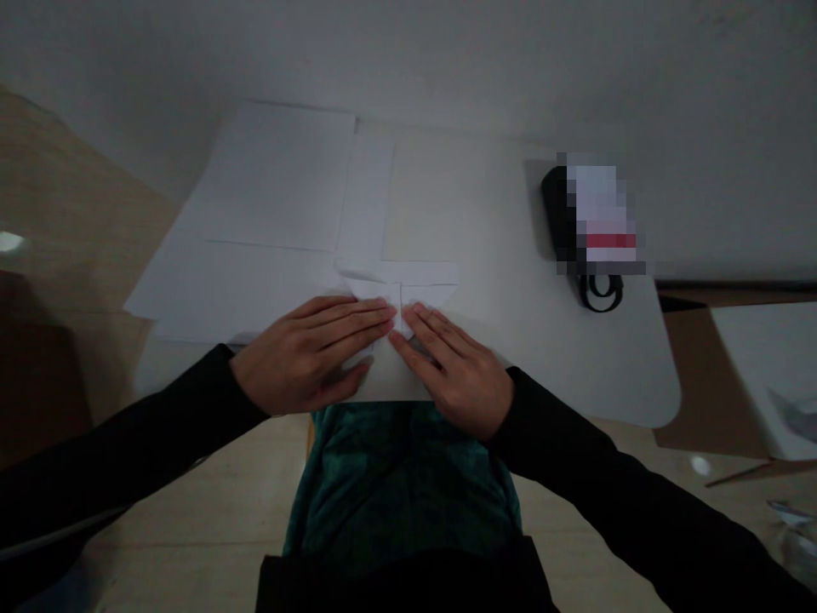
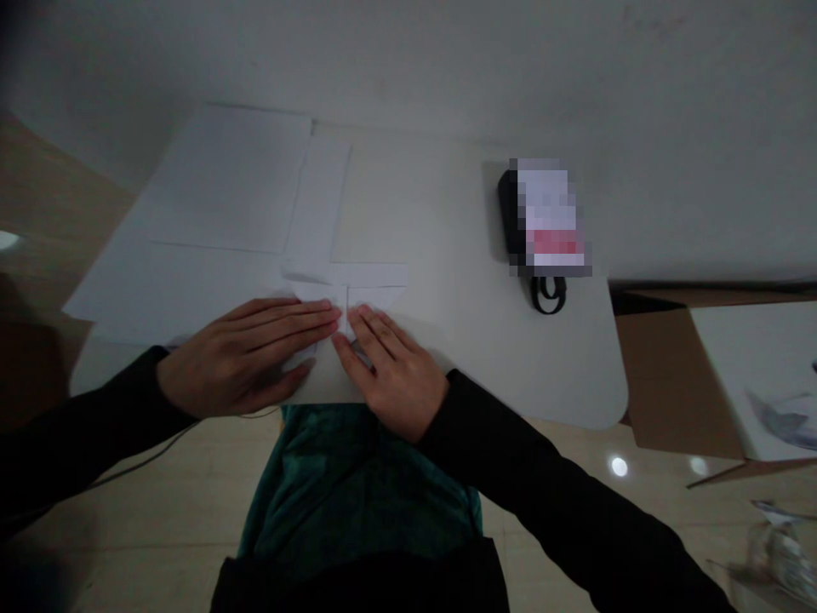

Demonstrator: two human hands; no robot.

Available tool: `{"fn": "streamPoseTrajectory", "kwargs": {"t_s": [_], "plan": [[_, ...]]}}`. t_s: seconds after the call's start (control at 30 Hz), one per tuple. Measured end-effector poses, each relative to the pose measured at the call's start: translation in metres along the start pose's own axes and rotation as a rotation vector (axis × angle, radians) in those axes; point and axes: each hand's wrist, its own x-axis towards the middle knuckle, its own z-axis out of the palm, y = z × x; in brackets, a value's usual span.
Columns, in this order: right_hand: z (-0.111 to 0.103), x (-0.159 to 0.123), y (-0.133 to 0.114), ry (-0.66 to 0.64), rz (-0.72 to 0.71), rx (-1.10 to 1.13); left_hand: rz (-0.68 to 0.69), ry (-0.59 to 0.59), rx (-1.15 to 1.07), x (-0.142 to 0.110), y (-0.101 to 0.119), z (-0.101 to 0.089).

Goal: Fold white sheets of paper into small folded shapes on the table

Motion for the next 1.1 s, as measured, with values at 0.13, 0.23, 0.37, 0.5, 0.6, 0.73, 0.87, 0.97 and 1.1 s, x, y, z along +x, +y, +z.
{"fn": "streamPoseTrajectory", "kwargs": {"t_s": [0.13,0.23,0.37,0.5,0.6,0.73,0.87,0.97,1.1], "plan": [[-0.0002,0.0003,0.0003,0.030,-0.008,-0.026,-0.007,0.006,-0.006,-0.0001,0.0014,-0.0008],[-0.0006,0.0003,0.0003,0.033,0.000,-0.026,-0.019,-0.002,-0.008,0.0000,0.0020,-0.0012],[-0.0011,-0.0003,0.0009,0.017,0.013,-0.002,-0.015,0.019,-0.029,-0.0002,0.0018,-0.0012],[-0.0014,-0.0008,0.0018,-0.012,0.003,0.001,-0.009,0.014,-0.014,-0.0007,0.0015,-0.0011],[-0.0015,-0.0008,0.0020,-0.025,0.010,0.012,-0.017,0.008,-0.016,-0.0008,0.0016,-0.0010],[-0.0020,0.0004,0.0021,-0.036,0.028,0.030,-0.023,0.012,-0.032,-0.0007,0.0017,-0.0008],[-0.0024,0.0016,0.0026,-0.048,0.031,0.033,-0.026,0.008,-0.023,-0.0010,0.0022,-0.0010],[-0.0024,0.0023,0.0035,-0.062,0.036,0.031,-0.031,0.006,-0.016,-0.0015,0.0029,-0.0013],[-0.0015,0.0047,0.0054,-0.066,0.057,0.057,-0.025,-0.005,-0.012,-0.0022,0.0034,-0.0013]]}}
